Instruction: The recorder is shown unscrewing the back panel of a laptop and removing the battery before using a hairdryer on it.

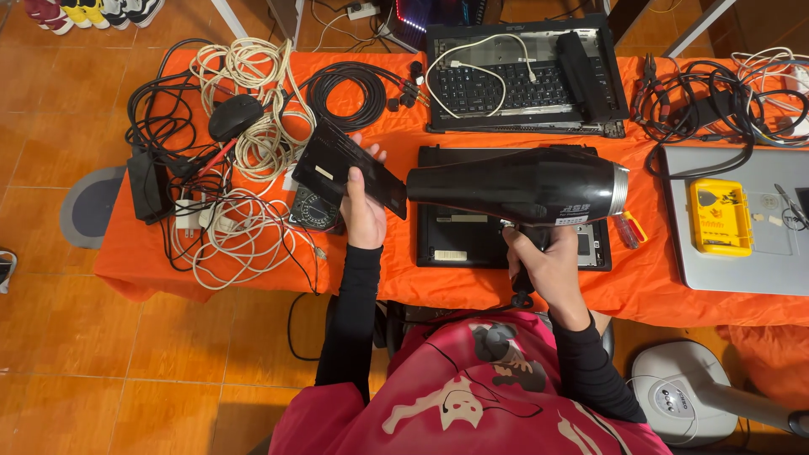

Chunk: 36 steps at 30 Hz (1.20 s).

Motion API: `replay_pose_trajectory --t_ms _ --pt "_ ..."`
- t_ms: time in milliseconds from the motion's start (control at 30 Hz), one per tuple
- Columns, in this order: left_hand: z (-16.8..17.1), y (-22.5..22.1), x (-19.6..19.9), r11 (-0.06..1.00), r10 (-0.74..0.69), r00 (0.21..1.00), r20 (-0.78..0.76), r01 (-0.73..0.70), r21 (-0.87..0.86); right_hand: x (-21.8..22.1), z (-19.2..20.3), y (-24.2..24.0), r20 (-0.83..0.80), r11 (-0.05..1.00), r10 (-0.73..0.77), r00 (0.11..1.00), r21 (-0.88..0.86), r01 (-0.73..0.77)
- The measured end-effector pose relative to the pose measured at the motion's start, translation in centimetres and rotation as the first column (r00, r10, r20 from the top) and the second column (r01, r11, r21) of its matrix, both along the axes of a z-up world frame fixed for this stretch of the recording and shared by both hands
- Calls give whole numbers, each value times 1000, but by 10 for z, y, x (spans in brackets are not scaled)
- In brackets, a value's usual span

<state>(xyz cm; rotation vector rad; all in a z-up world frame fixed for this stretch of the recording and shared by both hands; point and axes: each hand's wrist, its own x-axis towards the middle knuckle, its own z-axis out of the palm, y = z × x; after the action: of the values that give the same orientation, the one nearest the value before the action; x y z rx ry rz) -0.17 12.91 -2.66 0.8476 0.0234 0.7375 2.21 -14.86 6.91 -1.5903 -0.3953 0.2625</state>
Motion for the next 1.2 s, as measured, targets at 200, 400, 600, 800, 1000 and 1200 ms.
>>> replay_pose_trajectory --t_ms 200,400,600,800,1000,1200 --pt "0 0 -1 1000 8 1000 9 -8 -11 -3 2 1 10 1000 12 1000 22 -12" --pt "7 -1 -1 997 72 997 41 -74 36 -4 -2 0 2 999 12 1000 -43 -12" --pt "-3 5 -1 984 149 987 58 -153 88 -5 -4 -1 28 999 37 999 -36 -36" --pt "-5 13 -5 989 147 989 32 -148 25 -6 -6 0 48 998 44 998 -52 -41" --pt "-6 14 -6 990 138 990 18 -139 24 -6 -8 -1 52 997 53 997 -62 -50" --pt "-6 13 -6 992 120 993 -4 -120 47 -8 -5 0 42 997 46 998 -61 -44"
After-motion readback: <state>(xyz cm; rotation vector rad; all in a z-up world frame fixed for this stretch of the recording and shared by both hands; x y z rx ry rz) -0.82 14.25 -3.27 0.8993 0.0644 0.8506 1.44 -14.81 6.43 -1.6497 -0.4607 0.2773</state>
